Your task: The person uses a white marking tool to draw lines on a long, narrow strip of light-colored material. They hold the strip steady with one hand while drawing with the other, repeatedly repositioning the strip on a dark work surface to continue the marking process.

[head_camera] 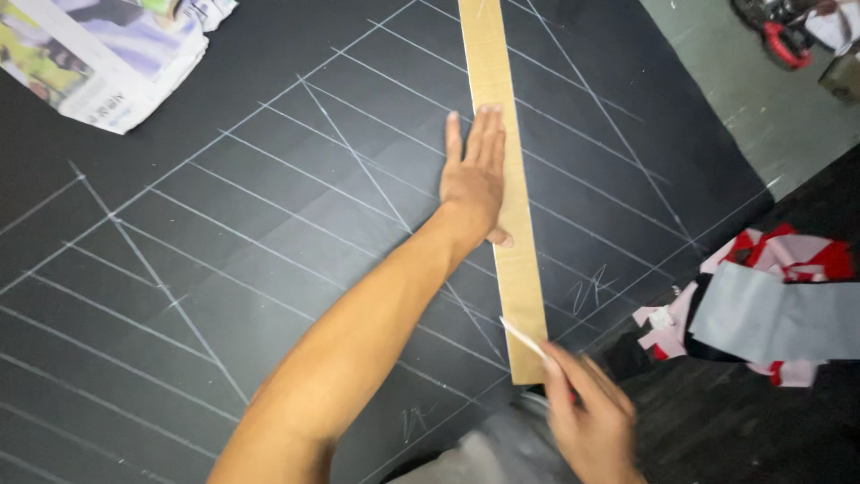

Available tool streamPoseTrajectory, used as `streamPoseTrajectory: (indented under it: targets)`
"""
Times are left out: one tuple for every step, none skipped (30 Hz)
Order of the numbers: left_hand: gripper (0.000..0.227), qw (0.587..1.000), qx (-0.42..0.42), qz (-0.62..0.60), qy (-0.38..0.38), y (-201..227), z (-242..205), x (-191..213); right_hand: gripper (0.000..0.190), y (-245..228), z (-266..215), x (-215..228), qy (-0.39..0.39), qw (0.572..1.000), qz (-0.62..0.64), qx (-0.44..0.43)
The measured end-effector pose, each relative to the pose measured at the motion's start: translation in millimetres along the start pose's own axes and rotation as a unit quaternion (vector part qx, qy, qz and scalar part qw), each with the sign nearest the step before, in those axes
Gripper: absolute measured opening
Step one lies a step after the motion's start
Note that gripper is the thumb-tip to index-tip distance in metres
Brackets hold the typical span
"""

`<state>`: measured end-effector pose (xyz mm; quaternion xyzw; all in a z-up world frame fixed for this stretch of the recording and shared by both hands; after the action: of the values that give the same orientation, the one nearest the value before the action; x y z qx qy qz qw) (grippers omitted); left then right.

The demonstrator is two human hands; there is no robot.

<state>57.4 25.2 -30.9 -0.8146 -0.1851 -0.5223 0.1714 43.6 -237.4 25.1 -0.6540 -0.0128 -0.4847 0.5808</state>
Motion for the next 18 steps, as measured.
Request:
streamPoseTrajectory:
  targets:
    - [0.156,1.000,-0.002,0.018,-0.010,3,2,0,0.021,-1,8,-12,-0.002,0.999,-0.017,0.041]
    - [0.155,0.999,-0.006,0.036,-0.017,6,5,2,0.021,-4,9,-21,-0.002,0.996,-0.037,0.083]
    - [0.155,0.998,-0.009,0.054,-0.024,9,6,5,0.020,-3,7,-27,0.002,0.996,-0.042,0.077]
    - [0.147,0.997,-0.014,0.067,-0.037,13,6,9,0.019,0,7,-34,0.007,0.996,-0.048,0.073]
    - [0.139,0.995,-0.018,0.080,-0.050,17,5,14,0.019,3,6,-39,0.013,0.996,-0.055,0.069]
    - [0.132,0.993,-0.022,0.091,-0.066,20,2,19,0.020,9,3,-42,0.005,0.997,-0.054,0.048]
    - [0.122,0.992,-0.026,0.105,-0.069,22,0,26,0.021,14,-1,-44,-0.003,0.998,-0.053,0.028]
    - [0.113,0.990,-0.034,0.118,-0.075,26,-3,29,0.022,18,-8,-46,-0.012,0.999,-0.053,0.004]
    - [0.104,0.987,-0.041,0.131,-0.080,29,-6,32,0.026,19,-13,-47,-0.013,0.998,-0.065,0.015]
    - [0.101,0.987,-0.040,0.136,-0.077,30,-8,35,0.029,18,-17,-49,-0.013,0.997,-0.076,0.028]
    - [0.097,0.987,-0.039,0.140,-0.073,31,-9,37,0.032,17,-19,-50,-0.013,0.995,-0.088,0.040]
    - [0.094,0.986,-0.036,0.146,-0.071,30,-9,38,0.031,17,-17,-52,-0.013,0.995,-0.088,0.045]
    - [0.094,0.985,-0.039,0.148,-0.074,31,-9,38,0.030,16,-13,-55,-0.013,0.995,-0.088,0.049]
    - [0.094,0.985,-0.043,0.151,-0.078,31,-8,37,0.030,15,-7,-58,-0.012,0.995,-0.086,0.053]
    - [0.095,0.984,-0.046,0.154,-0.082,31,-5,35,0.031,12,2,-62,-0.005,0.994,-0.085,0.069]
    - [0.090,0.985,-0.039,0.153,-0.075,32,-3,33,0.032,10,14,-69,0.002,0.993,-0.086,0.082]
    - [0.086,0.986,-0.032,0.151,-0.068,32,1,30,0.033,8,27,-75,0.009,0.992,-0.087,0.094]
    - [0.082,0.987,-0.025,0.149,-0.061,33,4,28,0.032,8,42,-83,0.007,0.992,-0.089,0.084]
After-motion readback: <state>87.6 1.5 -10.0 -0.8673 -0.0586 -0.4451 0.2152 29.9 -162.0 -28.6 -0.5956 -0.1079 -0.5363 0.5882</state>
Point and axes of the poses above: each hand's wrist, its own z-axis towards the middle knuckle, its own x-axis out of the back of the hand, y = z × x, the point moved 6 cm from there along z, towards the middle knuckle, and after that the axes turned 1 degree about y, right-handed, at the moved point
